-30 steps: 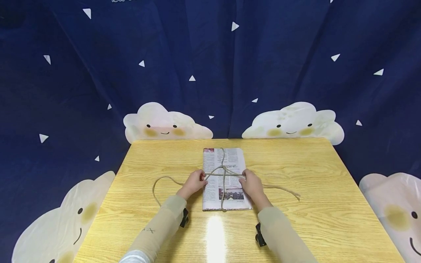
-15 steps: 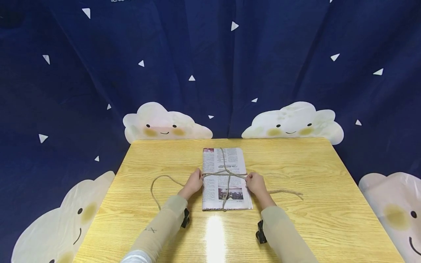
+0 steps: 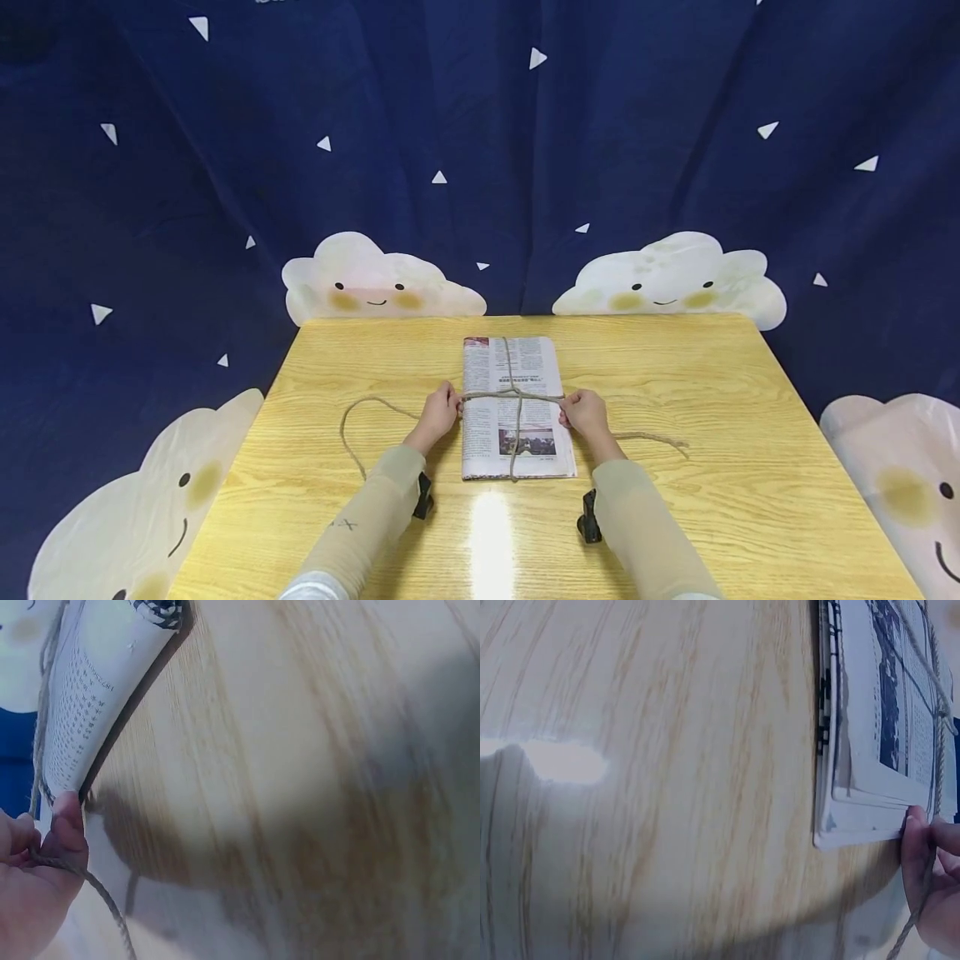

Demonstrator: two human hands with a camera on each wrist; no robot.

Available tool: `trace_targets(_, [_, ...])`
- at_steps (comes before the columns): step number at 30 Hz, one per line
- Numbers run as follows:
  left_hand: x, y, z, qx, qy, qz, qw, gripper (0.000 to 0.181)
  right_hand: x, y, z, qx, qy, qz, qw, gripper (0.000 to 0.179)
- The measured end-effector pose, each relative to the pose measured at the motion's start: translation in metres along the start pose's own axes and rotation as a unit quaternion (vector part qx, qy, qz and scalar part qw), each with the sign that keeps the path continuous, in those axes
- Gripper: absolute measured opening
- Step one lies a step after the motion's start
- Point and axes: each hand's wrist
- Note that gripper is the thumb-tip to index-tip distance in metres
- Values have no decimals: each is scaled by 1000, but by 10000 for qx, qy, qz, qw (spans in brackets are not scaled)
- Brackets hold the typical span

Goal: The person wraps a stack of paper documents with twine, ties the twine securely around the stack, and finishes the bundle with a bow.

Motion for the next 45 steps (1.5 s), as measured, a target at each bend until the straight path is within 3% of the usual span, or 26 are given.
trace_targets(1, [1, -2, 3, -23, 175, -22, 9998, 5, 0, -1, -1, 53, -81, -26, 10000, 16])
trace_targets(3, [18, -20, 38, 313, 750, -146, 9966, 5, 0, -2, -2, 82, -105, -73, 9999, 17])
trace_targets(6, [29, -31, 59, 214, 1272, -195, 9914, 8, 1, -1, 0, 72, -28, -111, 9999, 17])
trace_targets(8, [29, -29, 57, 84, 1452, -234, 9891, 10, 1, 0, 1, 56, 30, -135, 9999, 17])
trace_targets(10, [13, -11, 24, -413, 1260, -260, 9908, 10, 1, 0, 2, 42, 69, -162, 9998, 16])
trace_targets(13, [1, 5, -2, -409, 924, -443, 9939, 2, 2, 0, 2, 68, 31, -186, 9998, 17])
trace_targets(14, [0, 5, -2, -456, 819, -476, 9945, 2, 2, 0, 2, 79, -5, -191, 9998, 17])
trace_targets(15, [1, 5, 1, -212, 598, -672, 9957, 4, 3, 0, 2, 60, -27, -196, 9998, 17])
trace_targets(17, [1, 5, 3, -199, 200, -774, 9966, 7, 3, 0, 1, 21, -13, -215, 9998, 17])
trace_targets(18, [7, -1, 18, 104, 2, -944, 9955, 5, 4, 0, 1, -2, -35, -222, 9997, 17])
trace_targets(20, [8, -2, 20, 129, -202, -943, 9953, 4, 4, 0, 1, -12, 57, -297, 9995, 17])
trace_targets(21, [8, -1, 20, 181, -256, -924, 9952, 5, 4, 0, 1, -20, 133, -325, 9994, 17])
trace_targets(22, [6, 0, 17, 12, -217, -731, 9971, 4, 4, 0, 2, -22, 210, -355, 9991, 16])
trace_targets(24, [5, 1, 16, 206, -240, -673, 9972, 6, 4, 1, 2, -46, 397, -417, 9983, 16])
trace_targets(25, [-2, 8, 2, 31, -248, -505, 9984, 4, 3, 1, 2, -96, 578, -454, 9973, 17])
trace_targets(32, [-4, 7, -11, 430, -686, -21, 9967, 11, 3, 2, 3, -650, 1177, -424, 9900, 15])
trace_targets(36, [0, 8, -20, 731, -1337, -10, 9883, 8, 4, 4, 4, -1098, 1337, -155, 9848, 15])
trace_targets(39, [5, 9, -24, 787, -1761, -10, 9812, 4, 4, 7, 6, -1258, 1517, -26, 9804, 15])
trace_targets(45, [8, 13, -25, 689, -1760, 57, 9820, 12, 5, 12, 8, -1199, 1455, 133, 9820, 14])
Point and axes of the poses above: each hand's wrist, its own y-axis away from the middle knuckle, its own x-axis out of the palm, z = x × y, and after that the axes turned 2 degrees about z, right-handed
